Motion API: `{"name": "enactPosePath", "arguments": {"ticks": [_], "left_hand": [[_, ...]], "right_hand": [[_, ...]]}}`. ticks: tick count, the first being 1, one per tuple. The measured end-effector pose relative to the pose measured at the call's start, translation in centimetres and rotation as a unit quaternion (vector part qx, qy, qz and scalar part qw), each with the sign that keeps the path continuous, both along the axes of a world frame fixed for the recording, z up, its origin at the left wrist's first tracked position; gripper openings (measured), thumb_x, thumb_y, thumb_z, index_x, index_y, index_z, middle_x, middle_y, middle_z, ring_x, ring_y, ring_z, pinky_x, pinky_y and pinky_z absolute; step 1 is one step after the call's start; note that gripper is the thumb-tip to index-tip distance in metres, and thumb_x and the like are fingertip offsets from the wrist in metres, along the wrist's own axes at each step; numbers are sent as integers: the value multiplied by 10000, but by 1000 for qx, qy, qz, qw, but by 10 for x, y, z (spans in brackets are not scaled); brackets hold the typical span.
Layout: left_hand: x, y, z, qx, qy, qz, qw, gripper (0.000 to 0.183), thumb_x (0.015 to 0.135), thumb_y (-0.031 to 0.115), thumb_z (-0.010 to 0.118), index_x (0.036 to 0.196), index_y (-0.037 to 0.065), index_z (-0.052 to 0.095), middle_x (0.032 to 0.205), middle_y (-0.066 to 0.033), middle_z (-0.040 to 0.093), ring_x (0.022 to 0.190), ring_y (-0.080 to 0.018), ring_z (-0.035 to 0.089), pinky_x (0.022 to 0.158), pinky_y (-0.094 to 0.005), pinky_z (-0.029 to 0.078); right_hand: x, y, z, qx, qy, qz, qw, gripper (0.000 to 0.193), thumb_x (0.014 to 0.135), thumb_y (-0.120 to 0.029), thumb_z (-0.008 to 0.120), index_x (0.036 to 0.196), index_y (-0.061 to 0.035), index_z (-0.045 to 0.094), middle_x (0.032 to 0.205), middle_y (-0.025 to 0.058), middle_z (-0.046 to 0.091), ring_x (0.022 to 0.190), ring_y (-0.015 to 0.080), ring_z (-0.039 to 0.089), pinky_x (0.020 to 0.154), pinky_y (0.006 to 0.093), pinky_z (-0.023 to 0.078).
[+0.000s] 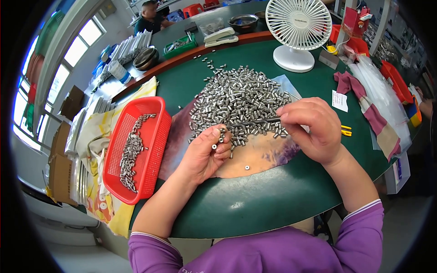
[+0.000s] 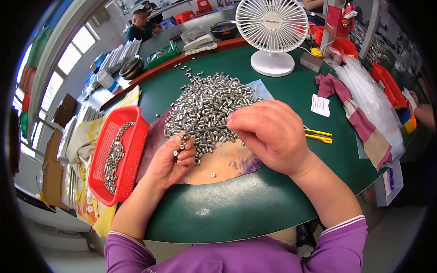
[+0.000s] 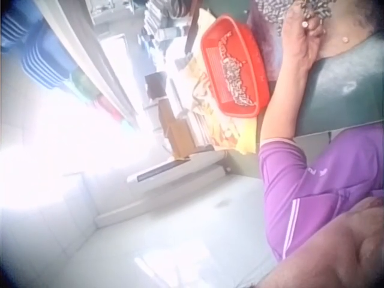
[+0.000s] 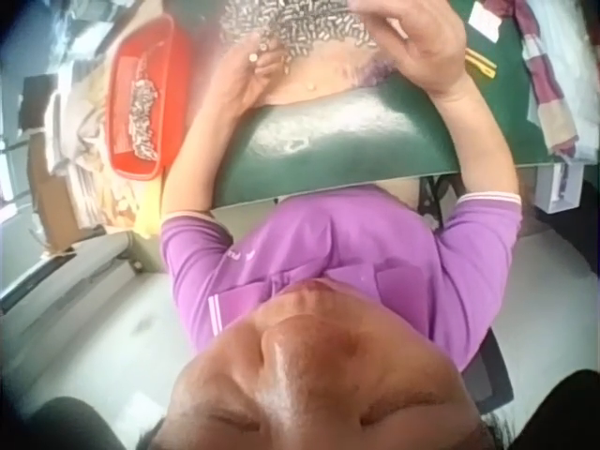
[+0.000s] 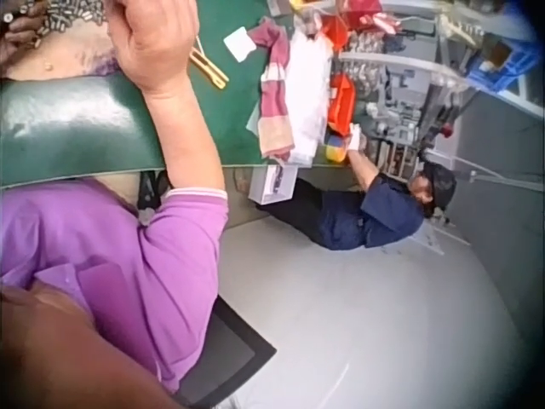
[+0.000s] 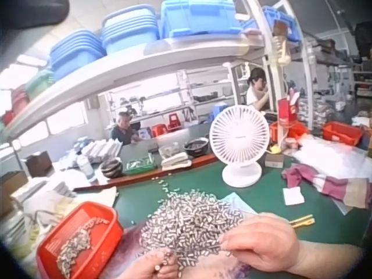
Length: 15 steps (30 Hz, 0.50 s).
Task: The person slides small cylindrical metal sleeves onto a metal wire by hand.
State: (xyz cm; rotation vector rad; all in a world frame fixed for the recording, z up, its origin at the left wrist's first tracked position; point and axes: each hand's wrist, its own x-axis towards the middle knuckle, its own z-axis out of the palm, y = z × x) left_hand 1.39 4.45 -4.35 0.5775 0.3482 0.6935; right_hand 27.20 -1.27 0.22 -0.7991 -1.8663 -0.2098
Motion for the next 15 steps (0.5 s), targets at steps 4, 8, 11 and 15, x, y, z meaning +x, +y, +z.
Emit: {"name": "enactPosePath", "arguments": {"ticks": [4, 8, 11, 15], "left_hand": [[1, -1, 0, 4, 7, 22, 1000, 168, 970, 167, 564, 1101, 64, 575, 889, -65, 541, 673, -95, 451, 566, -204, 366], [0, -1, -1, 16, 14, 27, 999, 175, 965, 156, 570, 1114, 65, 578, 902, -74, 558, 670, -96, 461, 569, -212, 371], [-1, -1, -3, 23, 19, 35, 999, 182, 961, 147, 576, 1119, 56, 573, 895, -76, 569, 669, -98, 468, 570, -216, 374], [2, -3, -1, 39, 39, 52, 997, 183, 959, 140, 580, 1117, 48, 568, 874, -69, 576, 655, -95, 469, 569, -214, 374]], "right_hand": [[-1, 0, -5, -10, -13, 12, 1000, 247, 708, -17, 713, 936, -87, 649, 915, 45, 692, 817, 234, 661, 703, 345, 503], [-3, 1, -7, -12, -10, 15, 1000, 243, 709, -26, 716, 934, -88, 650, 914, 47, 691, 817, 236, 659, 706, 347, 505], [-4, 0, -7, -11, -15, 9, 1000, 240, 712, -31, 716, 935, -88, 648, 913, 47, 689, 812, 236, 656, 707, 347, 507], [-3, 0, -8, 3, -44, -6, 999, 260, 703, -29, 705, 947, -98, 647, 923, 39, 683, 817, 232, 649, 718, 345, 503]]}}
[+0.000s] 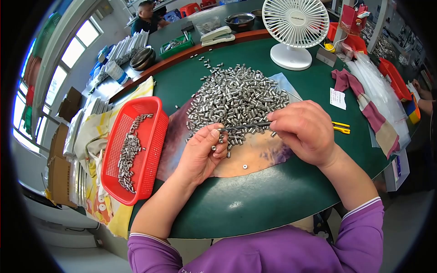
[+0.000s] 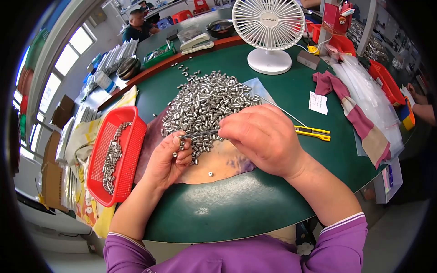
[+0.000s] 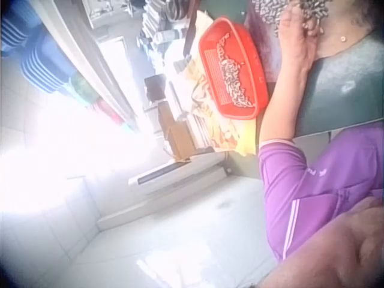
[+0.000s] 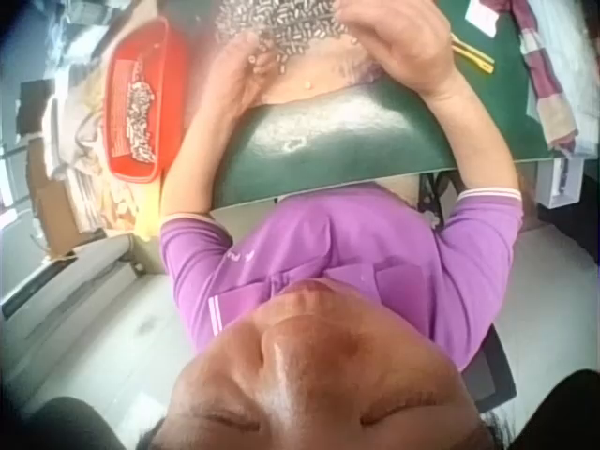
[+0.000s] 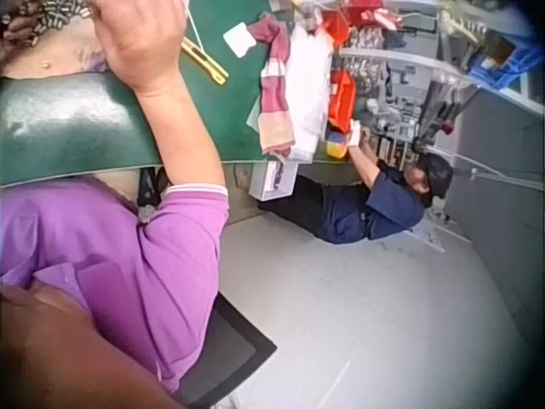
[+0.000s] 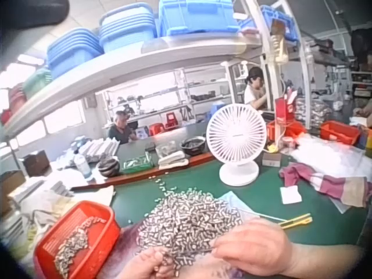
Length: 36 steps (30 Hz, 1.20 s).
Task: The person slides small cylindrical metal sleeves onto a metal wire by hand.
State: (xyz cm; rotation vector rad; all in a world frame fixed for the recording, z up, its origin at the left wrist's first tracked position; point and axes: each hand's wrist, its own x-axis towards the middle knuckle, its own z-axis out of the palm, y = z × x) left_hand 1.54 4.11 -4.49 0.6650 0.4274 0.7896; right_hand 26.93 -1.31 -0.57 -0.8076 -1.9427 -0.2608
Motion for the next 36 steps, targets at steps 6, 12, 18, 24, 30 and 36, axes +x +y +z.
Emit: {"name": "enactPosePath", "arguments": {"ticks": [6, 12, 18, 24, 30, 36], "left_hand": [[2, -7, 1, 87, 87, 81, 989, 168, 963, 159, 576, 1086, 46, 570, 886, -73, 570, 648, -82, 458, 575, -194, 364], [4, -10, 3, 149, 132, 131, 971, 138, 952, 133, 595, 1065, 55, 580, 833, -4, 579, 646, -56, 483, 579, -190, 381], [5, -12, 1, 164, 159, 136, 964, 126, 951, 134, 597, 1052, 60, 587, 839, 13, 578, 652, -43, 486, 572, -178, 371], [5, -10, 3, 128, 136, 132, 973, 124, 957, 136, 589, 1054, 59, 587, 842, -6, 586, 646, -57, 478, 582, -190, 381], [4, -11, 6, 72, 100, 103, 987, 148, 957, 152, 594, 1061, 47, 583, 840, -31, 591, 649, -68, 478, 587, -200, 386], [5, -11, 5, 131, 113, 125, 977, 132, 960, 143, 588, 1054, 51, 585, 846, -24, 595, 649, -67, 486, 584, -198, 391]], "right_hand": [[-3, -4, 2, -17, -28, -1, 999, 274, 712, -42, 669, 979, -102, 654, 922, 36, 675, 820, 232, 640, 723, 349, 490], [-6, -10, 1, -94, -25, 8, 995, 291, 737, -30, 662, 1020, -98, 651, 895, 49, 673, 795, 233, 640, 708, 354, 485], [-15, -10, -2, -181, 97, 47, 978, 228, 843, -51, 646, 1067, -91, 643, 870, 73, 680, 688, 243, 648, 606, 346, 493], [-13, -11, -3, -171, 50, 32, 984, 272, 827, -70, 664, 1096, -110, 649, 865, 50, 676, 720, 216, 640, 663, 331, 485], [-8, -3, -3, -20, -19, 11, 1000, 355, 770, -65, 678, 1119, -132, 662, 836, 11, 647, 761, 205, 616, 706, 333, 460], [-11, -12, 0, -96, -12, 12, 995, 313, 811, -51, 653, 1119, -107, 661, 796, 27, 657, 709, 198, 626, 653, 318, 472]]}}
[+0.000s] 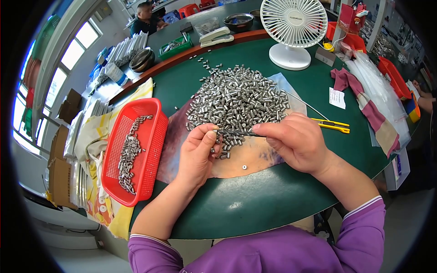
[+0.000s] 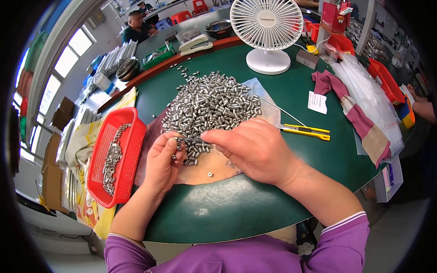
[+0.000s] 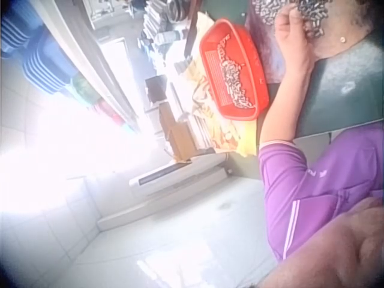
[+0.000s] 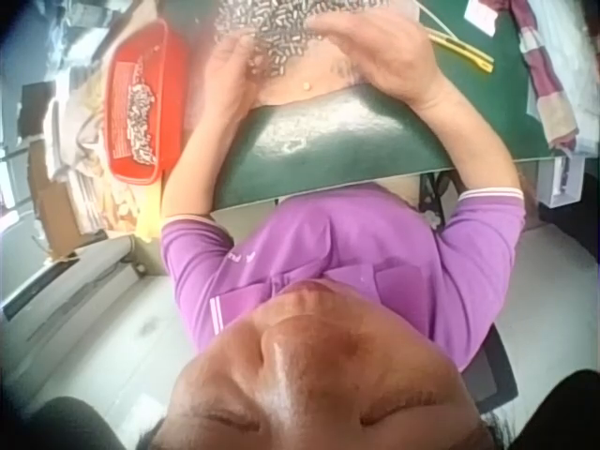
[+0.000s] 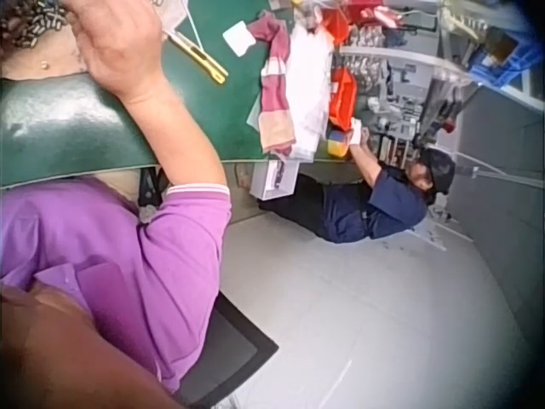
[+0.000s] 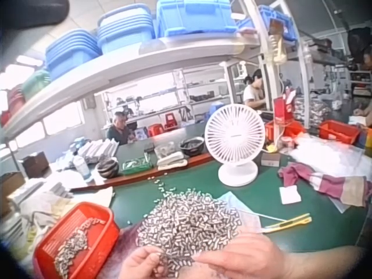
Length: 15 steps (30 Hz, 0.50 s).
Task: The person slides small cylindrical metal sleeves onto a metal wire by hand.
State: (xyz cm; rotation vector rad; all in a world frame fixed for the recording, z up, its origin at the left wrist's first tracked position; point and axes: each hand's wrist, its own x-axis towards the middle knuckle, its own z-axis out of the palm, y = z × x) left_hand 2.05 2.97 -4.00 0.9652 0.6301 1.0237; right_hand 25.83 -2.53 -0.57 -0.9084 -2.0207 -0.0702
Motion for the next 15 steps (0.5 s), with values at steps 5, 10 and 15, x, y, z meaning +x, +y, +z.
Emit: {"name": "enactPosePath", "arguments": {"ticks": [5, 10, 15], "left_hand": [[0, -1, 1, 1, 19, 5, 1000, 125, 963, 149, 582, 1047, 56, 580, 843, -17, 579, 653, -66, 480, 580, -196, 386], [-3, 6, -2, -54, -96, -67, 992, 163, 974, 195, 566, 1050, 51, 559, 884, -35, 543, 666, -73, 445, 580, -195, 365], [-4, 8, 0, -103, -150, -117, 976, 187, 981, 219, 553, 1051, 46, 547, 911, -43, 526, 667, -82, 433, 579, -200, 359]], "right_hand": [[-7, -6, 2, -213, 131, 28, 968, 273, 871, -21, 599, 1137, -64, 641, 727, 35, 648, 652, 196, 628, 616, 318, 486], [0, 8, -1, 7, 87, -72, 994, 289, 830, -30, 641, 1110, -102, 648, 774, 63, 645, 635, 228, 592, 592, 331, 467], [1, 8, 1, 26, 77, -51, 995, 256, 815, -16, 644, 1065, -73, 654, 871, 66, 669, 710, 239, 609, 646, 343, 479]]}}
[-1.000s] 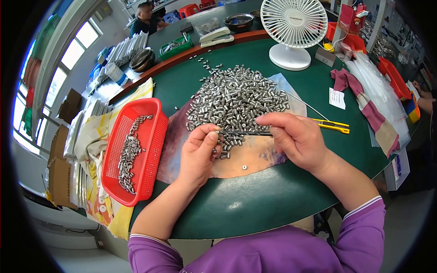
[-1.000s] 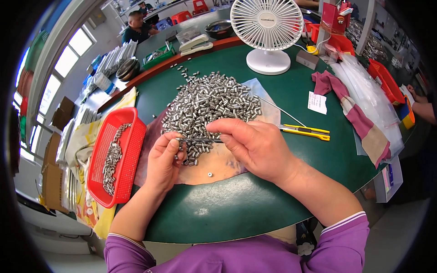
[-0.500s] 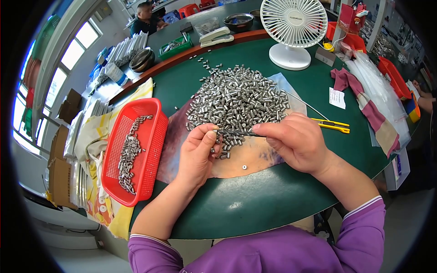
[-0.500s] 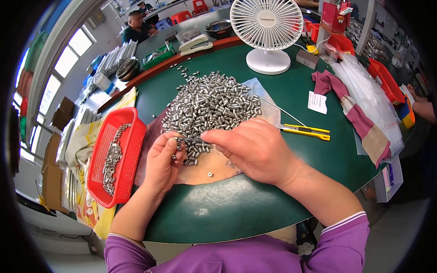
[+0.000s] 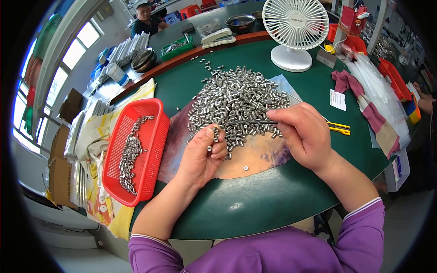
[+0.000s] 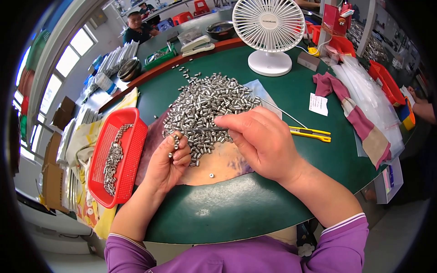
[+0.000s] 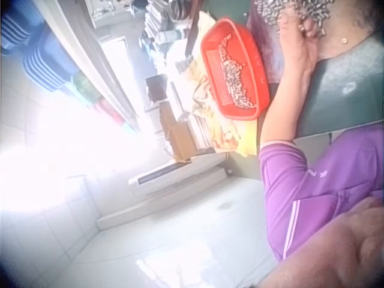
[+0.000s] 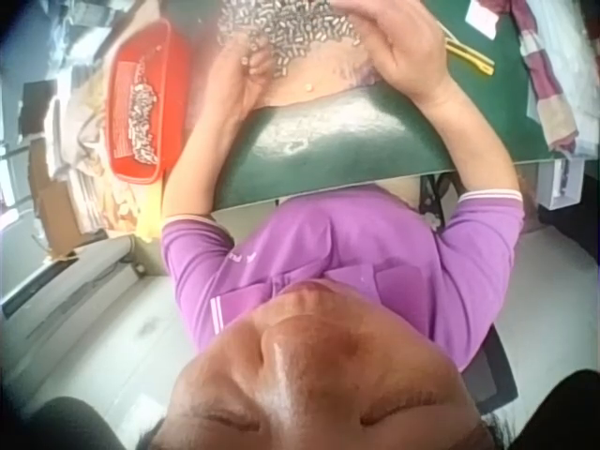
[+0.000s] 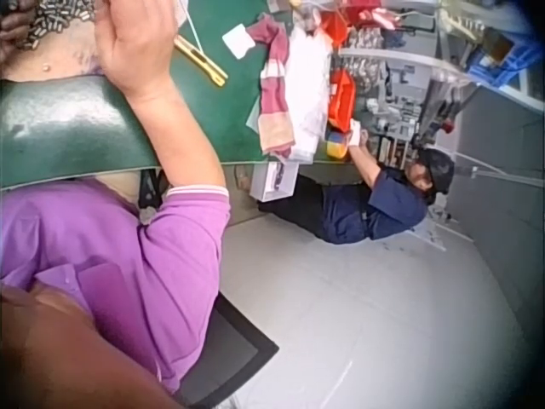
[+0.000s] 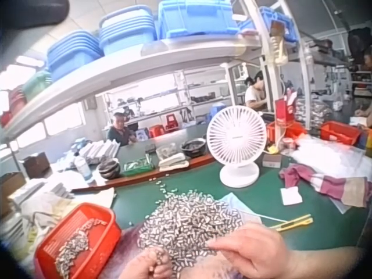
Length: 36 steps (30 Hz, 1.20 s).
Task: The person slides small cylindrical metal sleeves onto a metal wire by hand.
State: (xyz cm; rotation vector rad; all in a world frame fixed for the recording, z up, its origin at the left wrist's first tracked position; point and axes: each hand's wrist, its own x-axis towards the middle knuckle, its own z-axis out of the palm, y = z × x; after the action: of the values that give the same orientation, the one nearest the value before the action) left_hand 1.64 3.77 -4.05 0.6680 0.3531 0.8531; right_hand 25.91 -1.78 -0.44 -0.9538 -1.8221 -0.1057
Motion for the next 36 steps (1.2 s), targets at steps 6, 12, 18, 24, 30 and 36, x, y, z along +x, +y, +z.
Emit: {"name": "enactPosePath", "arguments": {"ticks": [6, 12, 18, 24, 30, 36], "left_hand": [[0, -2, 0, -38, 4, 10, 999, 187, 975, 202, 564, 1072, 43, 560, 889, -50, 539, 665, -85, 447, 575, -213, 365], [0, -2, -1, -21, 2, 15, 1000, 180, 967, 183, 576, 1086, 48, 566, 894, -51, 556, 667, -94, 455, 582, -218, 375], [4, -6, 1, 0, 44, 52, 998, 157, 959, 169, 590, 1065, 54, 568, 900, -35, 571, 675, -96, 462, 587, -226, 384], [2, -9, -2, 84, 103, 111, 985, 124, 957, 159, 588, 1032, 61, 574, 903, -32, 588, 679, -88, 464, 588, -210, 377], [4, -10, -1, 132, 156, 151, 967, 145, 956, 167, 594, 1052, 64, 557, 843, -31, 578, 647, -74, 470, 574, -202, 374], [4, -11, 2, 110, 156, 139, 972, 115, 955, 130, 589, 1050, 75, 551, 836, -16, 576, 650, -71, 497, 580, -206, 392]], "right_hand": [[-1, -2, -2, 50, -12, 69, 996, 319, 747, 10, 652, 1055, -72, 660, 897, 58, 668, 786, 253, 624, 699, 359, 494], [0, -2, -6, 54, -51, 63, 995, 371, 707, 8, 658, 1066, -86, 655, 929, 44, 659, 809, 242, 620, 720, 358, 494], [1, -4, -5, 54, -83, 55, 994, 360, 723, -42, 658, 1078, -99, 655, 951, 39, 658, 820, 232, 619, 725, 349, 492], [-2, -7, -1, 61, -124, 33, 990, 376, 728, -61, 663, 1100, -110, 652, 895, 32, 654, 813, 229, 625, 714, 355, 492], [-6, -6, -4, -51, -29, 85, 995, 312, 802, -4, 637, 1110, -52, 630, 798, 51, 653, 651, 203, 621, 587, 325, 478], [-5, -7, -5, -88, -6, 76, 993, 361, 799, -38, 676, 1150, -106, 627, 810, 59, 650, 674, 240, 607, 604, 359, 471]]}}
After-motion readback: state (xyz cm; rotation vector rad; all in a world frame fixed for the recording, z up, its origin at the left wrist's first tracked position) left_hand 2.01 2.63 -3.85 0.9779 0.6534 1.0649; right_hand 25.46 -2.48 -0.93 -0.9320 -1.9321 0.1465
